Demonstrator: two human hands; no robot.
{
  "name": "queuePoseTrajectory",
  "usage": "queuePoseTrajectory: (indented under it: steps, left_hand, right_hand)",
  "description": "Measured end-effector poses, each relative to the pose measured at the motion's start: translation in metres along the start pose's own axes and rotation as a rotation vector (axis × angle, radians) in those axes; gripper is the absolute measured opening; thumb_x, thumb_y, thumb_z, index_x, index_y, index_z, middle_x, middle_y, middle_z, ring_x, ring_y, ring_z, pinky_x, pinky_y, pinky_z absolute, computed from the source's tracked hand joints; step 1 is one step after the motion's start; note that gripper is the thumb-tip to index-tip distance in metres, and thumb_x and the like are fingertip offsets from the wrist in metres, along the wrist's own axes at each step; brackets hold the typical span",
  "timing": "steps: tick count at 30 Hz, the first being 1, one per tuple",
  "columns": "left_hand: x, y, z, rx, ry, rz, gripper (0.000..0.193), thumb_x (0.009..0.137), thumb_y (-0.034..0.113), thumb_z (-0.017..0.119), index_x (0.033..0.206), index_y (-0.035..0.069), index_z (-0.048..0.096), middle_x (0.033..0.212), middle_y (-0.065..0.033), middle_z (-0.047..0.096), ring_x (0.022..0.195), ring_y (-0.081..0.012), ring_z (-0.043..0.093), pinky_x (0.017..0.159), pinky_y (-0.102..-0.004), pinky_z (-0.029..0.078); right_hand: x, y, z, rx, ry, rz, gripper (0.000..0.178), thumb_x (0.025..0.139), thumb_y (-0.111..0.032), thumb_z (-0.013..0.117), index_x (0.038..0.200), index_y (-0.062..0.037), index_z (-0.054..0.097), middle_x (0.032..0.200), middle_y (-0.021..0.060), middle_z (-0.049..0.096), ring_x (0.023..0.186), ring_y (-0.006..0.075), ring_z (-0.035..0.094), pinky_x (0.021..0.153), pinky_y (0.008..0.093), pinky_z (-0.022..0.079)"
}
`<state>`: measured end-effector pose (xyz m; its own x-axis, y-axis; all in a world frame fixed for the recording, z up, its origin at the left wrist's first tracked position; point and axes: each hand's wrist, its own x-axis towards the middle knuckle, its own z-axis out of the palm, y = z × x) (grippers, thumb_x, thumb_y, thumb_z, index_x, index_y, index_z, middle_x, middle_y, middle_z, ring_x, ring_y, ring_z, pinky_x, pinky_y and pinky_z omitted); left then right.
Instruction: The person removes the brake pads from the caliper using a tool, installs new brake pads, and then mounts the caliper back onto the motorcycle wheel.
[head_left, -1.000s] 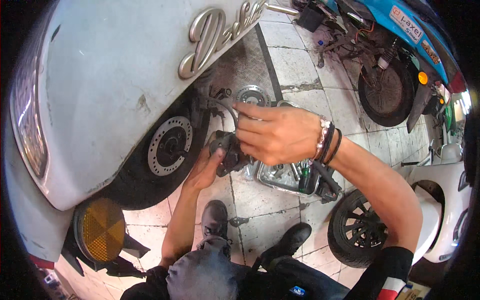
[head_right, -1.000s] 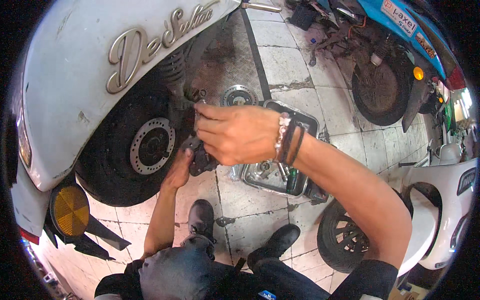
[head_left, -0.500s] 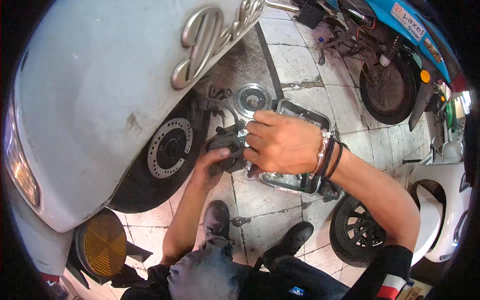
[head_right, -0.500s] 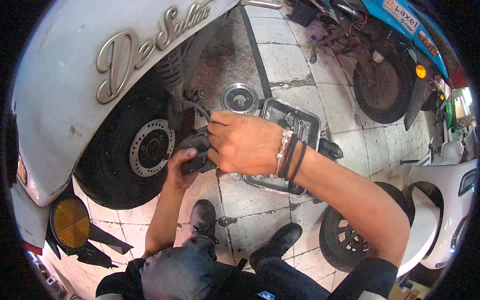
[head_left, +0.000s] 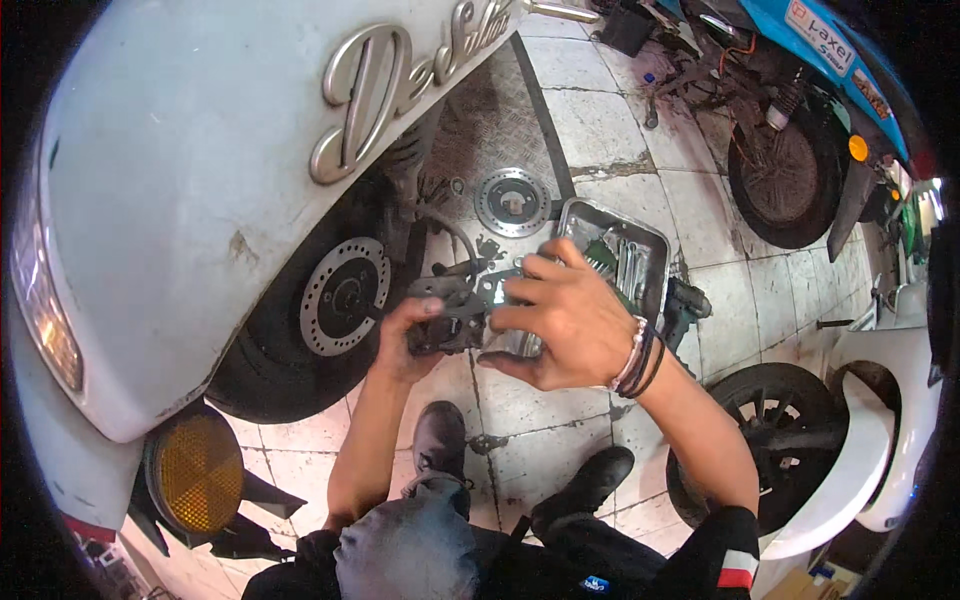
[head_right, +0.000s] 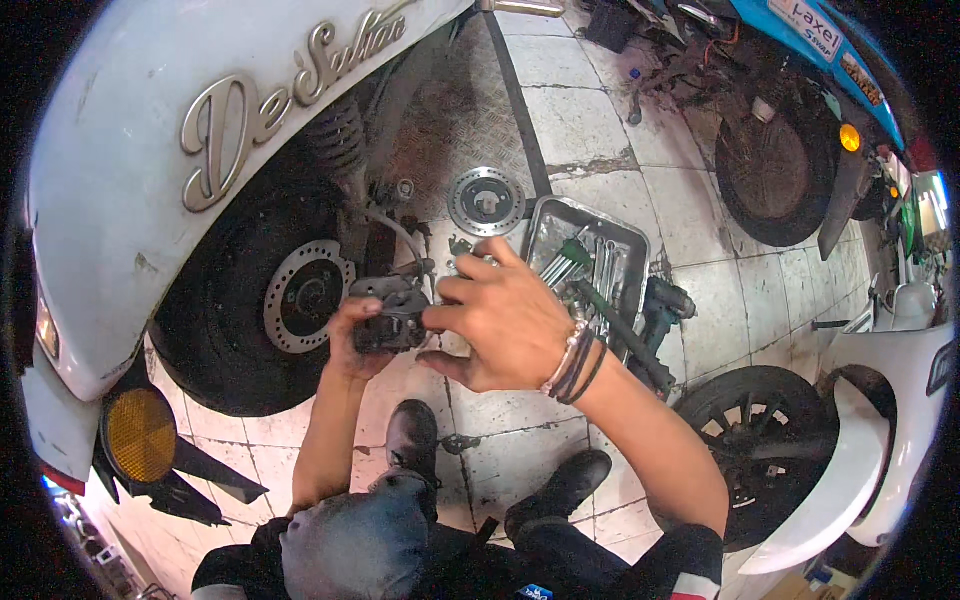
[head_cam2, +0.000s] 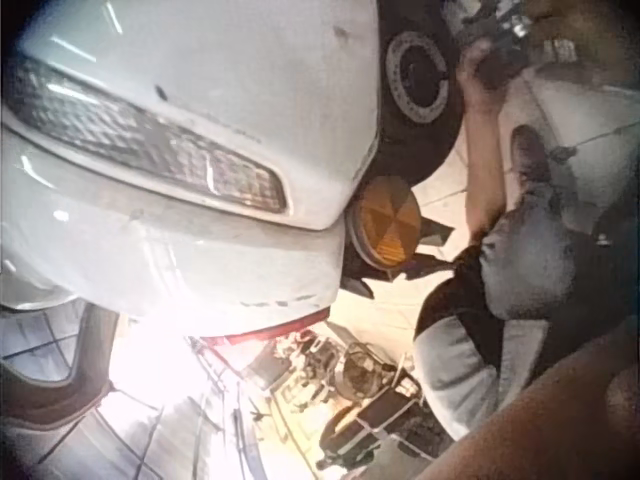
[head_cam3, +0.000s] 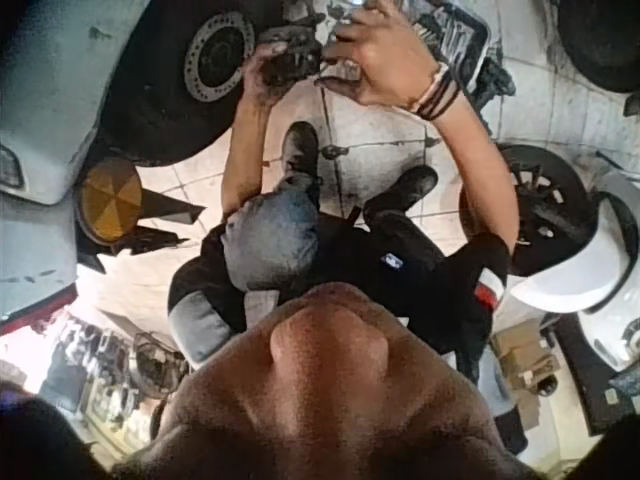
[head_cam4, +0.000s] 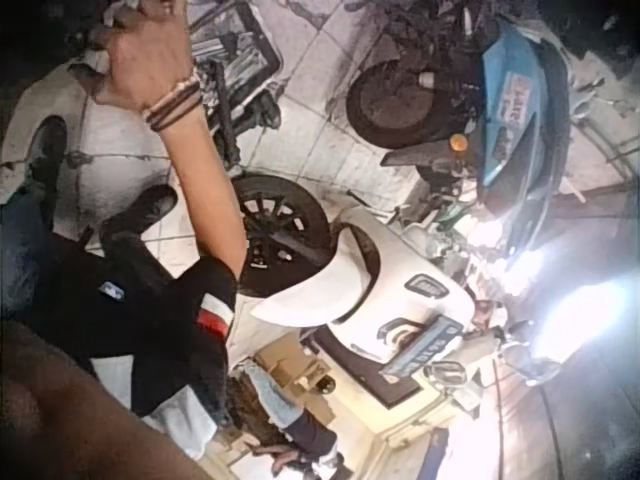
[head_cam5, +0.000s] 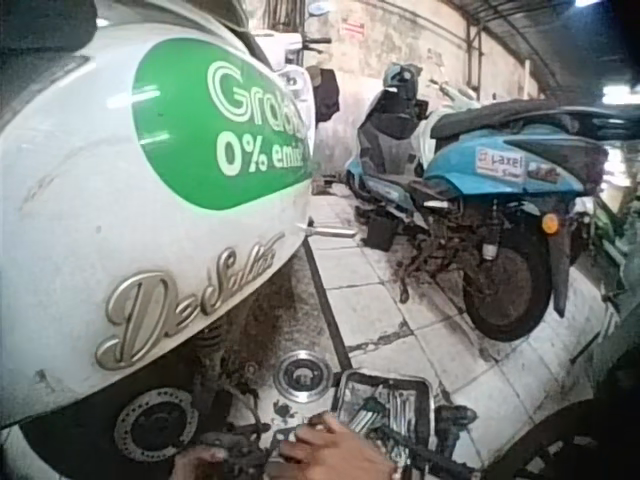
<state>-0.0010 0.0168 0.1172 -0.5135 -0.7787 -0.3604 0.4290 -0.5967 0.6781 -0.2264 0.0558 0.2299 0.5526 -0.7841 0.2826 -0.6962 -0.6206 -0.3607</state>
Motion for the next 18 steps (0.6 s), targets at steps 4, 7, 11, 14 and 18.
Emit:
queuePoseTrajectory:
  steps: [4, 7, 11, 14, 18]
  left_hand:
    - [0.005, 0.001, -0.011, -0.146, -0.069, -0.047, 0.063, 0.075, 0.032, 0.065, 0.127, -0.004, 0.06, 0.113, -0.0171, 0.069, 0.096, -0.0301, 0.071, 0.088, -0.0443, 0.06]
    - [0.001, 0.0, -0.022, -0.13, -0.063, -0.049, 0.059, 0.077, 0.032, 0.065, 0.125, -0.003, 0.061, 0.111, -0.0166, 0.07, 0.095, -0.0284, 0.071, 0.083, -0.0422, 0.061]
    - [-0.005, -0.011, -0.01, -0.244, -0.084, 0.022, 0.053, 0.084, 0.033, 0.064, 0.126, 0.001, 0.061, 0.108, -0.0122, 0.071, 0.091, -0.0248, 0.071, 0.083, -0.0405, 0.059]
    - [-0.006, -0.016, 0.011, -0.417, -0.062, 0.033, 0.048, 0.084, 0.035, 0.063, 0.121, 0.004, 0.063, 0.108, -0.0138, 0.071, 0.09, -0.0283, 0.072, 0.076, -0.0423, 0.062]
    - [-0.006, -0.02, 0.021, -0.343, 0.017, 0.067, 0.046, 0.087, 0.038, 0.061, 0.12, 0.006, 0.063, 0.107, -0.0131, 0.071, 0.09, -0.0269, 0.072, 0.073, -0.0413, 0.061]
  right_hand:
    - [0.025, 0.005, -0.036, 0.098, 0.026, -0.049, 0.026, 0.075, -0.038, 0.082, 0.077, -0.0126, 0.074, 0.074, 0.0068, 0.063, 0.08, 0.0274, 0.061, 0.08, 0.0397, 0.044]
    - [0.031, 0.002, -0.041, 0.275, -0.069, 0.354, 0.032, 0.085, -0.038, 0.078, 0.08, -0.0071, 0.073, 0.071, 0.0145, 0.063, 0.068, 0.0343, 0.065, 0.064, 0.0429, 0.047]
    - [0.01, -0.013, -0.011, 0.43, 0.092, 0.547, 0.03, 0.096, -0.033, 0.07, 0.1, -0.0037, 0.069, 0.063, 0.0194, 0.06, 0.06, 0.04, 0.063, 0.057, 0.0458, 0.048]
    - [-0.02, -0.018, 0.018, 0.484, 0.173, 0.6, 0.022, 0.1, -0.025, 0.065, 0.105, -0.0033, 0.067, 0.066, 0.0201, 0.061, 0.061, 0.0403, 0.063, 0.056, 0.0442, 0.047]
    - [-0.03, -0.035, 0.021, 0.416, 0.266, 0.63, 0.016, 0.099, -0.016, 0.065, 0.099, -0.0005, 0.066, 0.072, 0.0204, 0.063, 0.064, 0.0386, 0.064, 0.058, 0.0421, 0.047]
